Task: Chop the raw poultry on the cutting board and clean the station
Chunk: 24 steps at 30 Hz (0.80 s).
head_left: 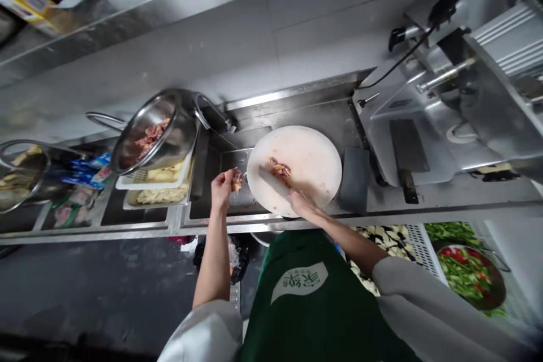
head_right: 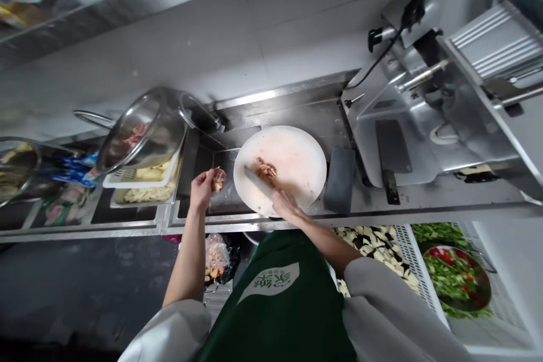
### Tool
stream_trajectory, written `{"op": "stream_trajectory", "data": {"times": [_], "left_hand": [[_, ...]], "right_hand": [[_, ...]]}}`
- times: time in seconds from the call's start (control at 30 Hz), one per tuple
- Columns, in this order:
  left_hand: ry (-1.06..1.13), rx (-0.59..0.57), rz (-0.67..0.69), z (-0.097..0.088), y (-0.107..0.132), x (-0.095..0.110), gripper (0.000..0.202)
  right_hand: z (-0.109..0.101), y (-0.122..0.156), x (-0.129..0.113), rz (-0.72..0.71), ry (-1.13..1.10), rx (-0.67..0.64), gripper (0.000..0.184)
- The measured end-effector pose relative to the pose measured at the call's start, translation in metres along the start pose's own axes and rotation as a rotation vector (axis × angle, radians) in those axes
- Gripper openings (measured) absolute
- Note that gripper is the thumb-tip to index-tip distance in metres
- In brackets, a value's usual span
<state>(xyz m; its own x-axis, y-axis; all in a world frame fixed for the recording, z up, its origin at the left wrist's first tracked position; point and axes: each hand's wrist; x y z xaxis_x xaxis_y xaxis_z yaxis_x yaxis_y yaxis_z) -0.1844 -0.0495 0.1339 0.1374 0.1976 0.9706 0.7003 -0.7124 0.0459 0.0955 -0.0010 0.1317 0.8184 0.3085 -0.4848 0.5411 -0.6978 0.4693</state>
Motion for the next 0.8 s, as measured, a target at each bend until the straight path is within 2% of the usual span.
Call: {"op": "stream_trajectory", "data": {"times": [0.1, 0.2, 0.27, 0.33, 0.47, 0.57, 0.67, 0.73, 0.8], "left_hand": [[0.197, -0.105, -0.135, 0.041, 0.026, -0.024, 0.046], [0.056, -0.151, -0.278, 0.089, 0.054, -0.044, 0.031], [-0.111, -0.176, -0.305, 0.105, 0.07, -0.054, 0.024], [-0.22, -0.204, -0.284, 0.106, 0.081, -0.063, 0.018], [-0.347, -0.199, -0.197, 0.077, 0.09, -0.079, 0.021], [-0.362, -0.097, -0.091, 0.045, 0.098, -0.094, 0.026], [-0.314, 0.051, -0.069, 0.006, 0.117, -0.115, 0.034], [-0.312, 0.14, -0.106, -0.023, 0.134, -0.132, 0.037], [-0.332, 0.2, -0.168, -0.053, 0.155, -0.15, 0.039]], "right_hand": [[-0.015, -0.01, 0.02, 0.058, 0.027, -0.007, 0.038], [-0.021, -0.008, 0.036, 0.089, 0.049, 0.005, 0.039], [-0.017, 0.0, 0.042, 0.049, 0.035, 0.018, 0.044], [-0.008, 0.01, 0.046, 0.068, 0.044, 0.022, 0.045], [0.01, 0.024, 0.039, 0.217, 0.11, 0.022, 0.044], [0.015, 0.027, 0.023, 0.159, 0.133, 0.031, 0.046], [0.01, 0.027, 0.009, 0.103, 0.153, 0.038, 0.043], [0.003, 0.026, 0.003, 0.044, 0.133, 0.171, 0.043], [0.001, 0.024, 0.002, -0.038, 0.078, 0.405, 0.048]]}}
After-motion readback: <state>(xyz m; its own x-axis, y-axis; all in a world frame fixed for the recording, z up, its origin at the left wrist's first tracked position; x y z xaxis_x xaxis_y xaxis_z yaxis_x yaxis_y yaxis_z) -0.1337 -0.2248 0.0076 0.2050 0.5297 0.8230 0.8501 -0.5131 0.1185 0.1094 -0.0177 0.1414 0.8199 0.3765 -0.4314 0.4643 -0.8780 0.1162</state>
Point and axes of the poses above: each hand's wrist, its own y-axis away from the middle knuckle, its own z-axis out of the palm, x = y × z, and after that the axes turned 3 degrees about z, right-handed
